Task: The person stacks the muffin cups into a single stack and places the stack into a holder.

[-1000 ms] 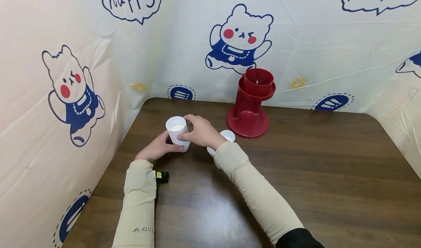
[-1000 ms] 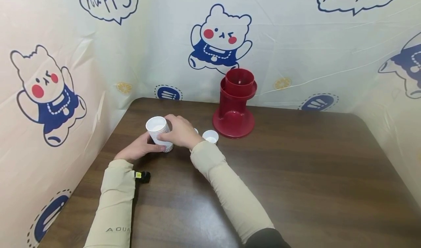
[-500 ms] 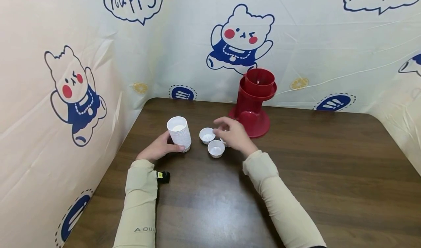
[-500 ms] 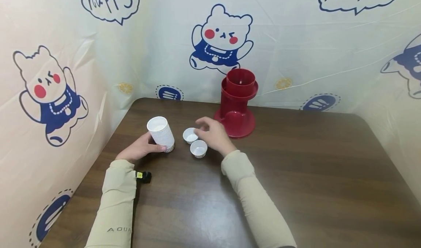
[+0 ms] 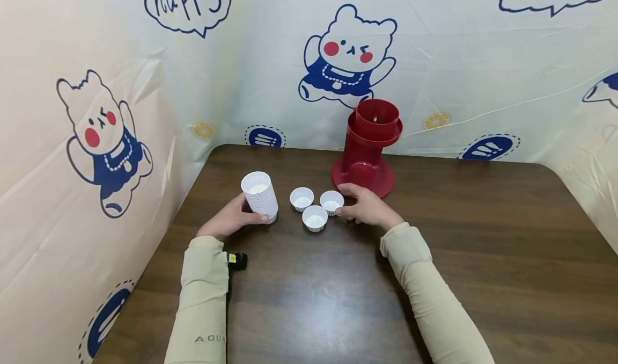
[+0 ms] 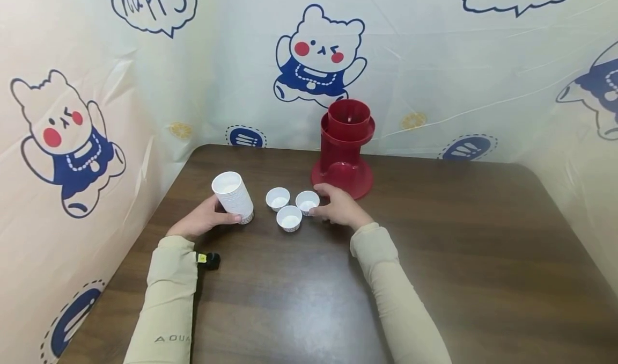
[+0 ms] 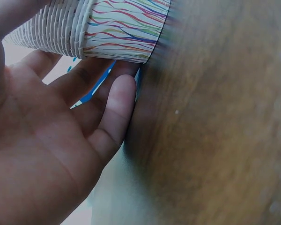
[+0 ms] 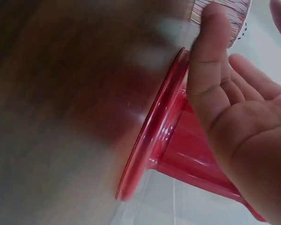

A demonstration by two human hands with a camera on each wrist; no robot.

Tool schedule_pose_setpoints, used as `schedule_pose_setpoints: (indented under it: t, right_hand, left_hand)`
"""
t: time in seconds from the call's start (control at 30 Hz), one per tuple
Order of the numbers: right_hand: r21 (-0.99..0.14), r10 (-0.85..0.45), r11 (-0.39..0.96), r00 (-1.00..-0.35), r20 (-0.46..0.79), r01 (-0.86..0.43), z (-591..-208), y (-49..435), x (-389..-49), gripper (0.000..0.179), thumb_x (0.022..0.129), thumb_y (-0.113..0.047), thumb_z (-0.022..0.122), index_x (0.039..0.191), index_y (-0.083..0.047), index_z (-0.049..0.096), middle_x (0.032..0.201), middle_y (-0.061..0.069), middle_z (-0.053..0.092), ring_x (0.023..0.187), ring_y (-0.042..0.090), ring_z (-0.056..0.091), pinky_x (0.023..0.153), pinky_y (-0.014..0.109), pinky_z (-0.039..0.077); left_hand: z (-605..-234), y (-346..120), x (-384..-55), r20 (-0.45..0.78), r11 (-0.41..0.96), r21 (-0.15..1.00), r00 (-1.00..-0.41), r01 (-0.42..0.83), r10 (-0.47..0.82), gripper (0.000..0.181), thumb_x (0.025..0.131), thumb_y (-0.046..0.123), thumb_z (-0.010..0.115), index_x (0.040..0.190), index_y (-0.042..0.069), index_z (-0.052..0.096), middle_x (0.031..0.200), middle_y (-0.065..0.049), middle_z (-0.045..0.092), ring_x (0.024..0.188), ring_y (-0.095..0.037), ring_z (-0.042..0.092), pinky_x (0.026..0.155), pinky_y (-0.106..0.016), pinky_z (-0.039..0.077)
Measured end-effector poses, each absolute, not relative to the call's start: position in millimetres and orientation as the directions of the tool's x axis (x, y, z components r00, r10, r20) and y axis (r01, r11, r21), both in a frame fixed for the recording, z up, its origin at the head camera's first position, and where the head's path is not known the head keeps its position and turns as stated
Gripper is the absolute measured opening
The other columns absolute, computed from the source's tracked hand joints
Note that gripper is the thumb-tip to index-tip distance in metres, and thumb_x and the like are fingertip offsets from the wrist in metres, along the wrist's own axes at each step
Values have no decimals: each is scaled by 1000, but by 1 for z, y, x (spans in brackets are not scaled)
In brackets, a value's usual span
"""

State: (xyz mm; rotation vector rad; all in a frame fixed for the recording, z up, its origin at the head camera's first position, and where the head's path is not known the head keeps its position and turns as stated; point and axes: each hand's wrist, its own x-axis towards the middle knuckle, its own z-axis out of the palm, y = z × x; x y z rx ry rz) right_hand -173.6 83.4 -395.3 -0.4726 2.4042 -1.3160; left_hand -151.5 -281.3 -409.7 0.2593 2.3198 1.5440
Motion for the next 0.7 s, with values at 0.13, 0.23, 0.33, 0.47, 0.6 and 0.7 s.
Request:
schedule_pose_setpoints:
  t: [0.13,0.23,0.33,0.47,0.6,0.7]
  right_hand:
    - [-842,-479,521,-864,-153,-140,-396,78,-177,71,88,-12,77,150,0,42,133,18,57,71,26,66,61,36,55]
    - [-823,-495,542,-855,-152,-168,-398,74,-180,72,87,-11,78,149,1,43,124,19,60,67,23,64,60,34,55]
    - [-792,-496,575,-857,-139,-205,-398,72,-181,73,86,-13,79,148,2,43,121,19,61,65,22,63,62,34,55]
    - [-738,-479,625,-871,-107,-253,-398,70,-183,71,85,-16,80,146,3,47,126,18,60,82,24,63,78,37,53]
    - [-701,-454,658,-888,-77,-275,-399,70,-183,66,85,-21,81,140,1,54,127,16,62,106,28,58,96,41,46]
    - [-711,-419,655,-906,-58,-257,-400,70,-183,60,85,-25,83,134,-3,59,122,13,64,108,28,58,97,42,45]
  left_hand:
    - [-409,-283,-150,-188,404,914,-926,-42,329,83,87,15,81,151,2,31,147,-24,44,133,-40,41,113,-58,26]
    - [-409,-283,-151,-185,400,915,-926,-41,330,82,87,15,81,151,2,31,146,-24,44,133,-41,41,113,-57,26]
    - [-409,-282,-152,-174,387,922,-926,-33,336,80,86,13,80,150,1,33,145,-24,45,132,-41,42,113,-56,27]
    - [-409,-280,-153,-161,382,924,-926,-19,343,78,86,12,80,148,0,35,143,-25,47,130,-41,43,111,-55,29]
    - [-410,-280,-153,-161,380,925,-926,-21,341,77,86,10,80,147,-1,36,142,-25,48,129,-41,44,111,-54,29]
    - [-411,-281,-154,-158,380,925,-926,-17,342,77,86,10,80,147,-1,35,142,-26,48,129,-41,45,111,-54,29]
